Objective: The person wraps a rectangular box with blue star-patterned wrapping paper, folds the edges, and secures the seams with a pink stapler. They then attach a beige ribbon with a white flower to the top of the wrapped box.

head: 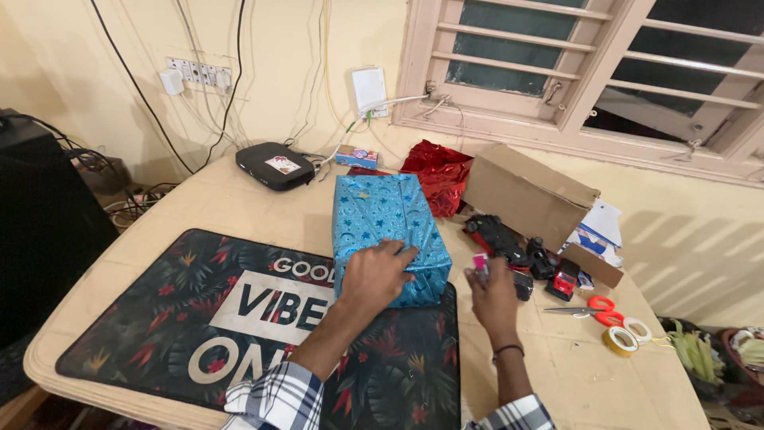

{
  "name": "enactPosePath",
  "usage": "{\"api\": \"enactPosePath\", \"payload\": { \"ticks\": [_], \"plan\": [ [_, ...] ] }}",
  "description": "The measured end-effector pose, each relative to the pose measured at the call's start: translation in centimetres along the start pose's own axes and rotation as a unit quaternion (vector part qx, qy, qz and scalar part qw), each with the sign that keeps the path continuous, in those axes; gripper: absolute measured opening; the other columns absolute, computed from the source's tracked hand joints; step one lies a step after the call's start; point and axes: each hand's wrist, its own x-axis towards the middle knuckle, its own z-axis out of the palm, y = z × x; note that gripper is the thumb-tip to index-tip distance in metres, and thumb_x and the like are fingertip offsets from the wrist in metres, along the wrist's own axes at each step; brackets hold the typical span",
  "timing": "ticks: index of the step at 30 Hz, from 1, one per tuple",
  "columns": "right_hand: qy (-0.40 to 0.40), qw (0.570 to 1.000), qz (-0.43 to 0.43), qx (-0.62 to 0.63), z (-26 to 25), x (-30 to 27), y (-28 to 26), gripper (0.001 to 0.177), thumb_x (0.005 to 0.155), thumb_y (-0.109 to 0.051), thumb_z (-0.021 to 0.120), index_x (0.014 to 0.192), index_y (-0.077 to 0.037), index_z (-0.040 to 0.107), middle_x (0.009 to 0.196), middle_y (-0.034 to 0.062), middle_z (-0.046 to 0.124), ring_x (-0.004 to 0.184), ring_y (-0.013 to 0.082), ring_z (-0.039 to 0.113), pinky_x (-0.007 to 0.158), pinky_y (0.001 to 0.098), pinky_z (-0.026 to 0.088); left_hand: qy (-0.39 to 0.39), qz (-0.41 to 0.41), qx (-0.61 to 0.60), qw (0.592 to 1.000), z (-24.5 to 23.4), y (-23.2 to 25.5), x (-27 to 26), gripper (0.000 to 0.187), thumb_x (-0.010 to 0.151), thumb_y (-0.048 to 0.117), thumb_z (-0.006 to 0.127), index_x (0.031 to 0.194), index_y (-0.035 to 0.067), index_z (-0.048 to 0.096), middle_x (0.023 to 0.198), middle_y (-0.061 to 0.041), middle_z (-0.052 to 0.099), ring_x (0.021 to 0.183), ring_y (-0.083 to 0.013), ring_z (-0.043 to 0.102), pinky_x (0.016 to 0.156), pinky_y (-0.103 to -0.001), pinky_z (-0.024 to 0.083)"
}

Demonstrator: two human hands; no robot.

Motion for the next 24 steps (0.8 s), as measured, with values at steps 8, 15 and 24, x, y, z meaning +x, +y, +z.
{"api": "enactPosePath", "payload": {
  "ticks": [8,15,24],
  "plan": [
    [-0.045,0.998,0.024,0.048,0.5,-0.6,-1.3,0.057,0.081,-0.033,0.082,0.115,-0.004,0.046,0.105,0.0204,0.061,0.097,0.0446,0.063,0.077,0.0537,0.049,-0.005,-0.015,0.004,1.0,1.3,-0.7,0.5,0.049,0.072,0.034,0.084,0.116,0.015,0.073,0.114,-0.008,0.072,0.105,-0.03,0.072,0.074,-0.041,0.059],
    [-0.104,0.994,0.007,0.012,-2.5,-0.3,-3.9,0.036,0.081,-0.021,0.082,0.109,-0.012,0.061,0.119,0.0119,0.056,0.091,0.0352,0.069,0.073,0.0479,0.055,0.017,-0.014,0.022,1.0,1.2,-0.2,0.4,0.051,0.072,0.033,0.085,0.117,0.014,0.073,0.117,-0.01,0.072,0.106,-0.0308,0.071,0.076,-0.041,0.059],
    [-0.034,0.994,-0.096,0.035,-2.6,-0.1,-4.3,0.022,0.073,0.001,0.078,0.091,-0.008,0.069,0.099,0.0098,0.059,0.096,0.0339,0.061,0.078,0.0429,0.053,-0.007,-0.027,0.014,1.0,0.8,-0.1,0.4,0.051,0.073,0.032,0.084,0.119,0.014,0.072,0.12,-0.009,0.07,0.105,-0.0295,0.071,0.077,-0.041,0.059]
  ]
}}
